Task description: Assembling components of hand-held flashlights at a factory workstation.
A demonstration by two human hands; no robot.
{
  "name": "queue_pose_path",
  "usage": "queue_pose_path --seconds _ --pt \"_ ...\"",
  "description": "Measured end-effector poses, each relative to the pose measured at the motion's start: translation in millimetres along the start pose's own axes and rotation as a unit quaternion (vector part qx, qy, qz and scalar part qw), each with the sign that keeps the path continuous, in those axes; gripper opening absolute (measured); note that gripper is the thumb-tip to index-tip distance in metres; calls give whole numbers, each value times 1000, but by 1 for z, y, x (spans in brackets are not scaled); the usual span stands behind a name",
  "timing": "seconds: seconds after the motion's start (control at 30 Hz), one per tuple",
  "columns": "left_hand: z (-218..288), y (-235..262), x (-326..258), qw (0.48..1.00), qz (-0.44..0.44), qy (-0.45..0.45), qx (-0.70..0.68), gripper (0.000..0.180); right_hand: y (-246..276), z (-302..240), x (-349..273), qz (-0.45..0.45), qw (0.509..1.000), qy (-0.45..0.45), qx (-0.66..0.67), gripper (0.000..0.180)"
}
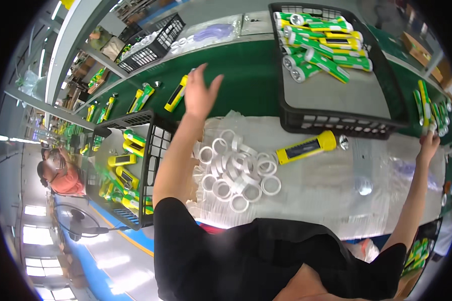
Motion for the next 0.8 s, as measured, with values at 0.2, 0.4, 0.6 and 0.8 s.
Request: queue_pose_path --seconds 0.2,0.4,0.6,0.8 --pt "-201 -101 -19 945 -162 158 236 72 -13 155 162 -93 880 146 -443 66" --pt "-200 -38 -19 931 -180 171 267 61 -105 22 67 -122 844 213 -476 53" --pt "-31 22 7 994 -34 59 -89 54 -72 -198 -113 -209 956 202 29 28" --pt "151 46 -88 894 -155 94 -410 55 -121 -283 -343 -483 847 124 186 32"
Point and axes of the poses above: each hand's wrist, its own x-axis towards the middle knuckle, its own y-axis out of the back of the hand, z = x × y, the point moved 10 cm from there along x, towards the middle knuckle, and after that the axes turned 5 degrees about y, right-handed, at the moved point
